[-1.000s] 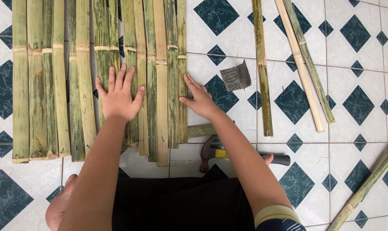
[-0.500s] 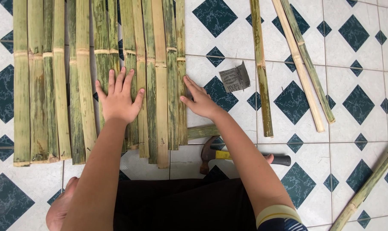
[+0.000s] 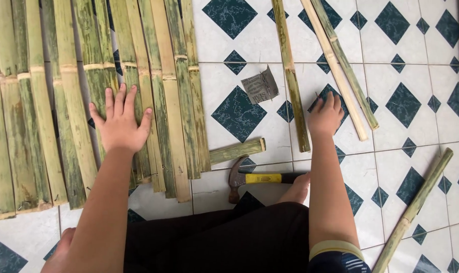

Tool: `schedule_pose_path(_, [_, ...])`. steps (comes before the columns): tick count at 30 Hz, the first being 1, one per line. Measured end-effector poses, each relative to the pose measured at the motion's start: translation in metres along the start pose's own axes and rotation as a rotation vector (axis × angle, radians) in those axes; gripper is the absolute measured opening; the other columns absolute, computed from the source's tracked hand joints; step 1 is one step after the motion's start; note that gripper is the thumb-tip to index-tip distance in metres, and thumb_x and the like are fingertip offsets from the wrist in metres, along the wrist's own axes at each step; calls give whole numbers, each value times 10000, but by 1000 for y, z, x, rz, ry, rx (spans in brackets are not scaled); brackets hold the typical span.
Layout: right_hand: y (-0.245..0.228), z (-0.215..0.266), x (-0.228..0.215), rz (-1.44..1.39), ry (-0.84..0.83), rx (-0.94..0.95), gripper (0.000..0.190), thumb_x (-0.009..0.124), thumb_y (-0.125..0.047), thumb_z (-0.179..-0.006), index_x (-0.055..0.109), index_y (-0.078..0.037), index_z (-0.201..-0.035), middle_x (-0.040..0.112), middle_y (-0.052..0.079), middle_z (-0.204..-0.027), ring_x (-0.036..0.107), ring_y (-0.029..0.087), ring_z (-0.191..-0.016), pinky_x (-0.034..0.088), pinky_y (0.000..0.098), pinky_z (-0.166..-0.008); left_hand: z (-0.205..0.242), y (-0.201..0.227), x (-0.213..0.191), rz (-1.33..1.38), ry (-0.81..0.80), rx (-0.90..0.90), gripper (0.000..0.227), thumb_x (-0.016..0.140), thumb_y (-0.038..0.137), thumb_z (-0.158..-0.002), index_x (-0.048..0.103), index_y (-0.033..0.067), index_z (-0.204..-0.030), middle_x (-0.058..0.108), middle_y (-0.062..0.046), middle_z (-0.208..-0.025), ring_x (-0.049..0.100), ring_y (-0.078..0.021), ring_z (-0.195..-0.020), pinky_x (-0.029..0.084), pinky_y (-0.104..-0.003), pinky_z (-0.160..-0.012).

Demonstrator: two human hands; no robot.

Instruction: Arranging, aligning, and trimming bamboo strips to assemble a mat on the floor.

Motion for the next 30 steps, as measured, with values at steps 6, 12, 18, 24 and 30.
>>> schedule_pose_path(6, [47,2,-14,26,42,119,728,481,-587,-891,213,-161,-1417,180,72,-1450,202,345,-1293,232,587,-1015,-1,0,2,-18,-10,-18,611,243,565,-856,177,277,-1391,150,10,-1465,37,-220,-1369,-70,-561,-1051])
schedule_pose_path(12, [68,-21,-1,243,59,161,505,356,-554,-942,352,-187,-1289,439,49,-1214,318,283,-1110,206,536,-889,0,3,-3,0,-22,-27,608,241,562,-858,183,275,-1390,152,11,-1468,36,-219,-1368,-82,-557,-1045])
schedule_pose_path(18, [49,-14,12,303,-8,-67,327,291,-445,-999,423,-173,-1122,583,105,-974,616,291,-847,478,432,-705,1,3,-4,-4,-16,-21,606,256,549,-855,187,270,-1389,159,3,-1465,42,-223,-1368,-70,-553,-1049])
schedule_pose_path(24, [-4,-1,-23,-399,-230,-119,351,492,-353,-964,501,-18,-1070,541,71,-546,510,168,-345,453,274,-314,1,2,-3,3,-19,-23,605,252,551,-856,181,274,-1389,149,12,-1469,27,-212,-1371,-89,-547,-1049])
schedule_pose_path(30, [-108,64,-69,-897,-508,-98,389,360,-289,-972,471,55,-1116,472,24,-535,495,116,-385,493,241,-393,-1,-1,2,3,-5,-29,597,244,558,-857,189,283,-1383,153,29,-1465,27,-201,-1371,-91,-550,-1051])
Point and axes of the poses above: each hand's wrist, its own z-axis away from the middle knuckle, its own x-axis out of the palm, y = z × x, the point moved 3 cm from there along -z, towards the middle knuckle
